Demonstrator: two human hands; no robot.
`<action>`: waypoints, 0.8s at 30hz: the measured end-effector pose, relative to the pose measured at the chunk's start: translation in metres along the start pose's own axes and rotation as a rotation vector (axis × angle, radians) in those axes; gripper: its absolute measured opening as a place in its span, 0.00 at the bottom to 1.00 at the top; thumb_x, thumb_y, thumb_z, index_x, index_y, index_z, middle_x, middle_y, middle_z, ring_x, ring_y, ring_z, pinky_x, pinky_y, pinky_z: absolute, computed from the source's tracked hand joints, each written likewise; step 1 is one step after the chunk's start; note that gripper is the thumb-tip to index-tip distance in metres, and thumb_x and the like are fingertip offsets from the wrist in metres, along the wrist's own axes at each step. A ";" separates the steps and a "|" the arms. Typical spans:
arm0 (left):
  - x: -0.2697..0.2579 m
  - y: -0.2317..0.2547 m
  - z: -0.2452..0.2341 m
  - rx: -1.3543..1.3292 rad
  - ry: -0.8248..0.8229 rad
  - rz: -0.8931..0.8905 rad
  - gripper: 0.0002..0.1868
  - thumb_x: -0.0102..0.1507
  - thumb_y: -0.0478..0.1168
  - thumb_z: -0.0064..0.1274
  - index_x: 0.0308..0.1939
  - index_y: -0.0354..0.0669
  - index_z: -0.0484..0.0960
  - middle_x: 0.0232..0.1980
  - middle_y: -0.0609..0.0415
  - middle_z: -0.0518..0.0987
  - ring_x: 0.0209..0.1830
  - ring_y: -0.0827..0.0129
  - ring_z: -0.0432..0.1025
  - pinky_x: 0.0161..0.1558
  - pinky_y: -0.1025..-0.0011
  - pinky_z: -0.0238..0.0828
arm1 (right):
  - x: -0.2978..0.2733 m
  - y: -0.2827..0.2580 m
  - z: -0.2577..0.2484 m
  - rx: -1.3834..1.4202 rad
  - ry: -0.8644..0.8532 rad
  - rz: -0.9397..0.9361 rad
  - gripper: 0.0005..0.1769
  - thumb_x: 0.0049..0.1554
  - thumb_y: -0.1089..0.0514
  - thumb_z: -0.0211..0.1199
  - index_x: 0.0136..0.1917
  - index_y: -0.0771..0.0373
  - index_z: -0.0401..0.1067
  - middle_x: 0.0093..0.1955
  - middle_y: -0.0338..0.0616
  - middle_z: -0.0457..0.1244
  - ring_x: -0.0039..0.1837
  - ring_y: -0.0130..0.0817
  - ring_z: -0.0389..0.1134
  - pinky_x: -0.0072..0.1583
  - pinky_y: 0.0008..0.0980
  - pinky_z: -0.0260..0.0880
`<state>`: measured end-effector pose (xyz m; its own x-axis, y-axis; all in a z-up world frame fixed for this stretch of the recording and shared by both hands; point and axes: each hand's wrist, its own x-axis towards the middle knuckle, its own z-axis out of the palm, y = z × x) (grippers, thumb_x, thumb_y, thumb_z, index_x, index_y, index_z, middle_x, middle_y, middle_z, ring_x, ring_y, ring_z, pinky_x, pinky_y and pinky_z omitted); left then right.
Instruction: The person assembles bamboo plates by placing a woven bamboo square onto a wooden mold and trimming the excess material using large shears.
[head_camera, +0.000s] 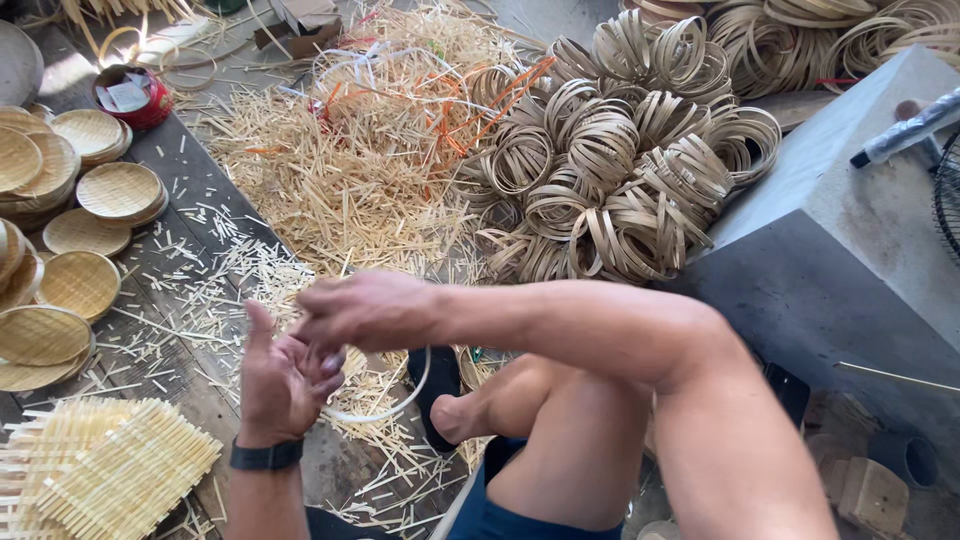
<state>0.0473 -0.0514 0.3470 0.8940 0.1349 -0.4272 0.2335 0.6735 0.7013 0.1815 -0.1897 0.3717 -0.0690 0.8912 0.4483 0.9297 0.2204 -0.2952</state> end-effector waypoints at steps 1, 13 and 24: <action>-0.004 0.004 -0.002 -0.035 -0.048 -0.037 0.41 0.69 0.73 0.25 0.49 0.38 0.75 0.26 0.59 0.74 0.16 0.79 0.65 0.15 0.80 0.63 | 0.012 -0.010 0.012 -0.110 -0.102 -0.026 0.11 0.48 0.55 0.67 0.46 0.55 0.78 0.56 0.45 0.61 0.52 0.35 0.68 0.44 0.29 0.75; -0.011 -0.039 -0.054 -0.094 0.198 0.032 0.37 0.72 0.73 0.18 0.34 0.49 0.70 0.18 0.65 0.62 0.09 0.80 0.53 0.10 0.77 0.52 | 0.023 -0.040 0.088 -0.258 0.022 0.048 0.10 0.52 0.58 0.67 0.44 0.68 0.76 0.48 0.45 0.61 0.51 0.36 0.67 0.46 0.32 0.75; 0.000 -0.020 -0.099 -0.697 0.184 0.484 0.17 0.71 0.53 0.48 0.40 0.44 0.79 0.27 0.62 0.67 0.27 0.74 0.62 0.33 0.73 0.61 | -0.002 0.011 0.077 1.740 0.402 0.917 0.24 0.63 0.48 0.55 0.59 0.72 0.72 0.46 0.43 0.71 0.50 0.38 0.73 0.56 0.38 0.77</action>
<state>0.0047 0.0068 0.2761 0.7447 0.5963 -0.2998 -0.4976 0.7954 0.3459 0.1642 -0.1583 0.3029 0.4317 0.8729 -0.2276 -0.6601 0.1337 -0.7392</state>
